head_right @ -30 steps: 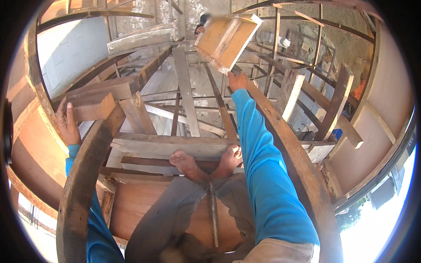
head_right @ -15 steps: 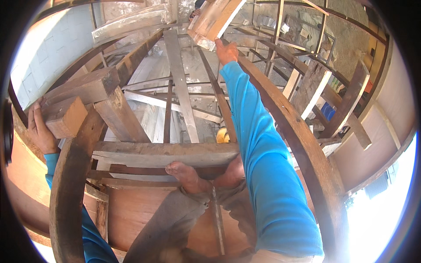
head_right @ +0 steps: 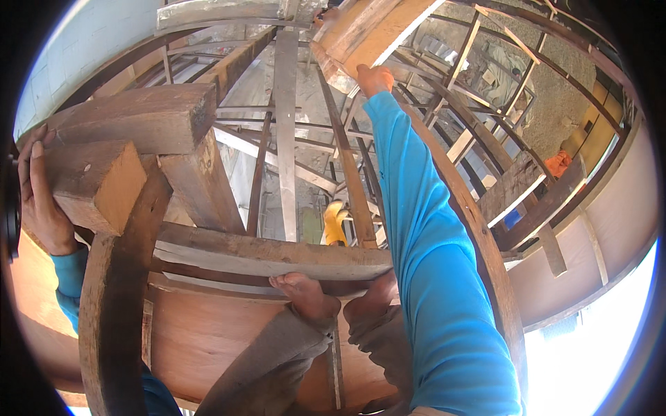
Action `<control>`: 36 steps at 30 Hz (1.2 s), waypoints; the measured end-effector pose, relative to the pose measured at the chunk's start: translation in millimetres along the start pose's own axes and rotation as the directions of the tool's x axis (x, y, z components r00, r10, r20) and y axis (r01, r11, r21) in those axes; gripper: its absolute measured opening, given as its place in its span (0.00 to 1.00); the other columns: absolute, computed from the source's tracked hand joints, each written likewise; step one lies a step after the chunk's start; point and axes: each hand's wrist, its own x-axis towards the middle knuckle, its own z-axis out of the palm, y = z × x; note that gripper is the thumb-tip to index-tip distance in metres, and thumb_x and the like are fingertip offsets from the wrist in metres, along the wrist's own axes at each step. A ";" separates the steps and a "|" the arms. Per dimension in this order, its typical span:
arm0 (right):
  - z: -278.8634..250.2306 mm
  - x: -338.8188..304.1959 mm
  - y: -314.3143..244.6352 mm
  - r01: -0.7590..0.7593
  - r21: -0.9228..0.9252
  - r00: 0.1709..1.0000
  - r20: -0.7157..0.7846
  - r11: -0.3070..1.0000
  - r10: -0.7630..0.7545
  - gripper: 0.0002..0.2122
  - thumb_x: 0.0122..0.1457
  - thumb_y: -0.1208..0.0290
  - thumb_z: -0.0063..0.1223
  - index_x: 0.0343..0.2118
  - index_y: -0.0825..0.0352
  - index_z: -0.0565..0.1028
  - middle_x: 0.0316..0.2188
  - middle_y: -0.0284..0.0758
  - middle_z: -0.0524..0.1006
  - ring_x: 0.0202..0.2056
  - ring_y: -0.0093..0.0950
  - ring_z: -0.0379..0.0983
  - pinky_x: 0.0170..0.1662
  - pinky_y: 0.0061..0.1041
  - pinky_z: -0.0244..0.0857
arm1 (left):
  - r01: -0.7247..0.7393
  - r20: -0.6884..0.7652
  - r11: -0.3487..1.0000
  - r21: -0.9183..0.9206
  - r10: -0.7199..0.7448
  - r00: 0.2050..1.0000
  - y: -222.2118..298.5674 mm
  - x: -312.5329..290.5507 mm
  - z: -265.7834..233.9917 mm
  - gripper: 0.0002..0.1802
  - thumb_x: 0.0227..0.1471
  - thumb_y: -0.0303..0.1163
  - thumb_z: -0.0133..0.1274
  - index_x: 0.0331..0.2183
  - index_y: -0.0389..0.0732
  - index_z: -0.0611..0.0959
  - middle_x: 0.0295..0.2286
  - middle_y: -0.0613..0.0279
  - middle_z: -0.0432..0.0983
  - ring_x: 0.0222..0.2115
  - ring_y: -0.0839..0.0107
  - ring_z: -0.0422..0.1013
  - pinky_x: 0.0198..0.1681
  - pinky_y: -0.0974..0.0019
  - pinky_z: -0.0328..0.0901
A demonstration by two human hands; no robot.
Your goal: The person nails wooden boards into place with a hammer to create a formwork structure and later repositions a large wooden panel.
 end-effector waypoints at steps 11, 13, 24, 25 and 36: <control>-46.6 -86.4 -0.3 0.152 -0.236 0.984 -0.057 0.960 -0.170 0.25 0.48 0.54 0.49 0.28 0.80 0.77 0.33 0.60 0.75 0.40 0.50 0.74 0.47 0.37 0.66 | 0.140 -0.051 0.982 -0.128 -0.148 0.988 14.9 -2.2 6.2 0.16 0.55 0.39 0.54 0.39 0.38 0.83 0.35 0.60 0.79 0.37 0.72 0.72 0.44 0.69 0.65; -75.4 -94.4 2.7 0.210 -0.286 0.976 0.013 0.935 -0.216 0.25 0.49 0.54 0.50 0.27 0.80 0.76 0.31 0.60 0.76 0.38 0.50 0.75 0.45 0.37 0.67 | 0.068 -0.090 0.993 -0.099 -0.077 0.993 14.9 0.6 12.6 0.15 0.54 0.38 0.54 0.38 0.38 0.83 0.33 0.59 0.80 0.36 0.72 0.73 0.42 0.69 0.66; -224.0 -186.6 -50.5 0.391 -0.452 0.912 0.304 0.802 -0.274 0.23 0.52 0.55 0.47 0.32 0.76 0.78 0.35 0.52 0.77 0.40 0.47 0.75 0.47 0.37 0.67 | -0.001 -0.006 0.929 0.371 0.004 1.000 31.8 9.6 -0.1 0.22 0.53 0.50 0.51 0.45 0.50 0.79 0.42 0.63 0.76 0.47 0.64 0.67 0.56 0.59 0.52; -234.8 -198.8 -53.8 0.389 -0.457 0.911 0.319 0.800 -0.262 0.23 0.53 0.55 0.46 0.32 0.76 0.78 0.36 0.53 0.77 0.41 0.46 0.74 0.48 0.38 0.67 | 0.007 0.072 0.949 0.314 -0.031 0.997 33.6 11.0 -8.2 0.25 0.53 0.51 0.51 0.49 0.49 0.76 0.47 0.60 0.73 0.52 0.64 0.63 0.58 0.59 0.49; -448.1 -402.8 -111.2 0.574 -0.258 0.797 0.394 0.777 -0.458 0.21 0.50 0.61 0.46 0.28 0.81 0.77 0.23 0.54 0.76 0.27 0.45 0.78 0.37 0.36 0.72 | 0.187 0.334 0.982 -0.035 -0.164 0.928 -25.9 -209.5 -20.3 0.21 0.54 0.41 0.49 0.45 0.37 0.77 0.43 0.50 0.73 0.44 0.59 0.70 0.50 0.60 0.63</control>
